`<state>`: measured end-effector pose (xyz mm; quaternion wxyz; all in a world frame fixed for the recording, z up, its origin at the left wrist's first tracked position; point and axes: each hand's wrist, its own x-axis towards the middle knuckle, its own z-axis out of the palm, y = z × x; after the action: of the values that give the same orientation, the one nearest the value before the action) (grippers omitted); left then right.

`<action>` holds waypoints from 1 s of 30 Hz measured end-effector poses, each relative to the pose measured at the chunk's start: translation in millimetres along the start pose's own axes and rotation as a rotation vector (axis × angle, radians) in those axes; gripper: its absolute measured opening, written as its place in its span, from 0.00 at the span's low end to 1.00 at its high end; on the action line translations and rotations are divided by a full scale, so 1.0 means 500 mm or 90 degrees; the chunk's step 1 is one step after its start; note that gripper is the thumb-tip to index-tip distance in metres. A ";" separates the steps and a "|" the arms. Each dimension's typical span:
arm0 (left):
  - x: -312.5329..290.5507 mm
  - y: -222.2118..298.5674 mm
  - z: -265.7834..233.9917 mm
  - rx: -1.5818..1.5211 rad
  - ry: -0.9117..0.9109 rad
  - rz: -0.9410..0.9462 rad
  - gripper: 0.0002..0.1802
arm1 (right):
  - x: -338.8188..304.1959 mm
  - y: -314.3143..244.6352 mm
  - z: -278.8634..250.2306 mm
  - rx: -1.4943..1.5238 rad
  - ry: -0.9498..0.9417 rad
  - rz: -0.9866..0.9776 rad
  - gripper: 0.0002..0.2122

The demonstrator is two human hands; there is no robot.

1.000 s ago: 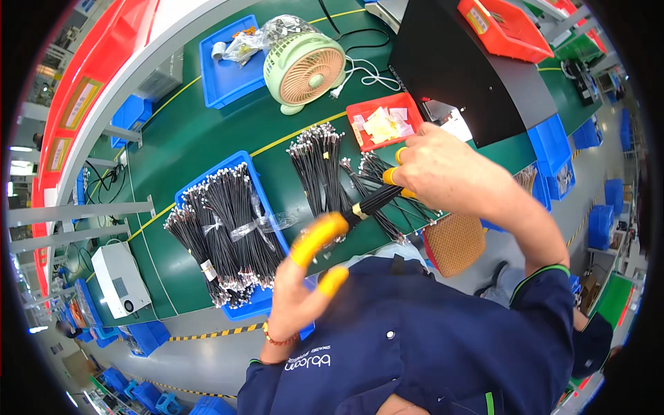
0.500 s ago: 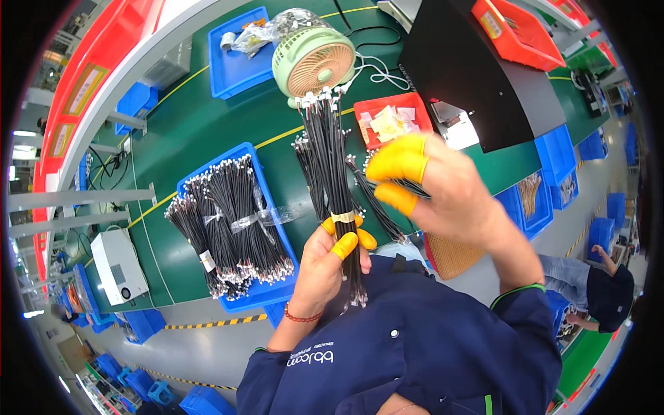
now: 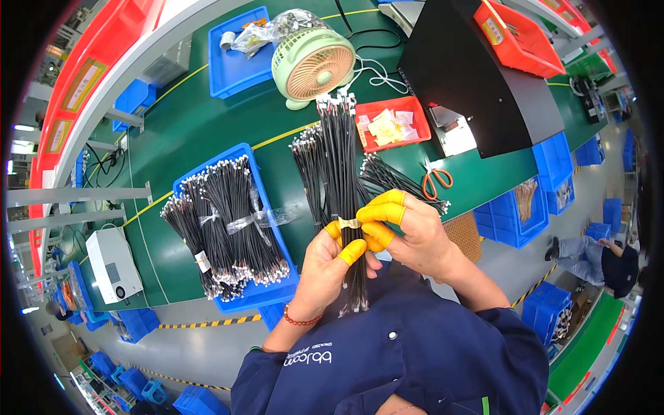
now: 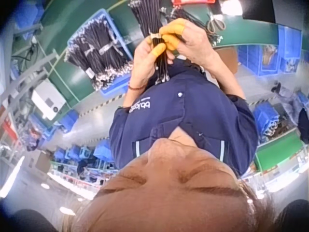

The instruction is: The person bundles a group of wires with a zip tie, then trims the excess zip tie with scissors.

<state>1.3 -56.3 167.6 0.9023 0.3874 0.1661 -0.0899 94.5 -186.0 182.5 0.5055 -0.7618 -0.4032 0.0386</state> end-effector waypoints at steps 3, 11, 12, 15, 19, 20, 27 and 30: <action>0.000 0.000 0.001 0.013 -0.007 0.001 0.08 | -0.001 0.002 0.004 -0.015 0.007 -0.001 0.11; -0.007 0.005 0.009 0.133 0.058 -0.016 0.09 | 0.013 0.009 0.011 -0.106 0.006 -0.085 0.08; -0.008 0.004 0.007 0.132 0.056 -0.015 0.09 | 0.015 0.011 0.010 -0.105 -0.009 -0.102 0.09; -0.006 -0.006 -0.003 0.146 0.046 0.002 0.11 | 0.017 0.019 0.011 -0.099 -0.053 -0.095 0.09; 0.006 -0.019 -0.016 0.116 0.071 0.028 0.13 | 0.013 0.033 0.021 -0.051 -0.073 -0.015 0.09; 0.008 -0.020 -0.015 0.124 0.093 0.035 0.14 | 0.012 0.030 0.022 -0.021 -0.043 0.021 0.09; 0.007 -0.013 -0.020 0.079 0.074 0.063 0.16 | 0.005 0.019 0.023 0.051 0.035 0.062 0.07; 0.005 -0.017 -0.027 0.069 0.052 0.085 0.16 | 0.000 0.022 0.020 0.053 0.051 0.059 0.07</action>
<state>-1.8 -52.4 152.5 0.8766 0.4491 0.1714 -0.0229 96.0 -180.2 168.8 0.5503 -0.7589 -0.3450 0.0479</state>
